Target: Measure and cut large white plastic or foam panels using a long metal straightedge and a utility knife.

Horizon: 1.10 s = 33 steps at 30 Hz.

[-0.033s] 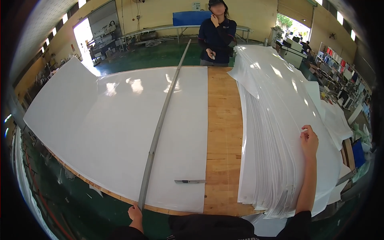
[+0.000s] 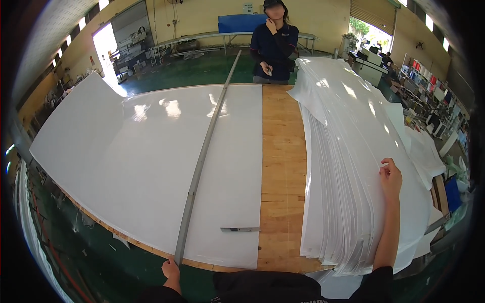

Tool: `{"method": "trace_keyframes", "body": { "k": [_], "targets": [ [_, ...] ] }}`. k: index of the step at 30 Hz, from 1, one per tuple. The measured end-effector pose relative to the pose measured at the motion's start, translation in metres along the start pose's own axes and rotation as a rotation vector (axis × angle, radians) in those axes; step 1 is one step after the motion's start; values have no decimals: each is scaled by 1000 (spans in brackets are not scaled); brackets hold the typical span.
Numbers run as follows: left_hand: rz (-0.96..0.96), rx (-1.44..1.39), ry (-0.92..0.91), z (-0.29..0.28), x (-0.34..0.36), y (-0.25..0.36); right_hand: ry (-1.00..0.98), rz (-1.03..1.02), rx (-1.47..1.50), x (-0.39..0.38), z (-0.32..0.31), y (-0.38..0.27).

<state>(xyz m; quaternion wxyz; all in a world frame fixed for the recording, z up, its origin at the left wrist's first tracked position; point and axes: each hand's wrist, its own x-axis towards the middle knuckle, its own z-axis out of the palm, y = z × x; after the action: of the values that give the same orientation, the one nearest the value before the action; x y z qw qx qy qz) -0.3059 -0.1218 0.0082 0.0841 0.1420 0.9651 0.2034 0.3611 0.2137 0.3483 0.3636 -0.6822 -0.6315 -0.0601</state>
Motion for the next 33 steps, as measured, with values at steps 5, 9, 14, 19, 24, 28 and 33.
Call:
{"method": "trace_keyframes", "body": {
  "k": [5, 9, 14, 19, 24, 28, 33],
  "targets": [
    [0, 13, 13, 4, 4, -6, -20, 41, 25, 0, 0, 0],
    [3, 15, 16, 4, 3, -8, -30, 34, 42, 0, 2, 1],
    [-12, 17, 4, 3, 2, -4, -35, 18, 52, 1, 0, 1],
    [6, 18, 16, -1, -1, 0, -37, 13, 59, 1, 0, 1],
    [11, 20, 33, 4, 4, -5, -36, 33, 82, 1, 2, 1],
    [4, 19, 40, 3, 4, -4, -28, 63, 123, 1, 1, 0],
    [-2, 46, 11, 4, 1, -5, -31, 116, 252, 6, 2, 8]
  ]
}}
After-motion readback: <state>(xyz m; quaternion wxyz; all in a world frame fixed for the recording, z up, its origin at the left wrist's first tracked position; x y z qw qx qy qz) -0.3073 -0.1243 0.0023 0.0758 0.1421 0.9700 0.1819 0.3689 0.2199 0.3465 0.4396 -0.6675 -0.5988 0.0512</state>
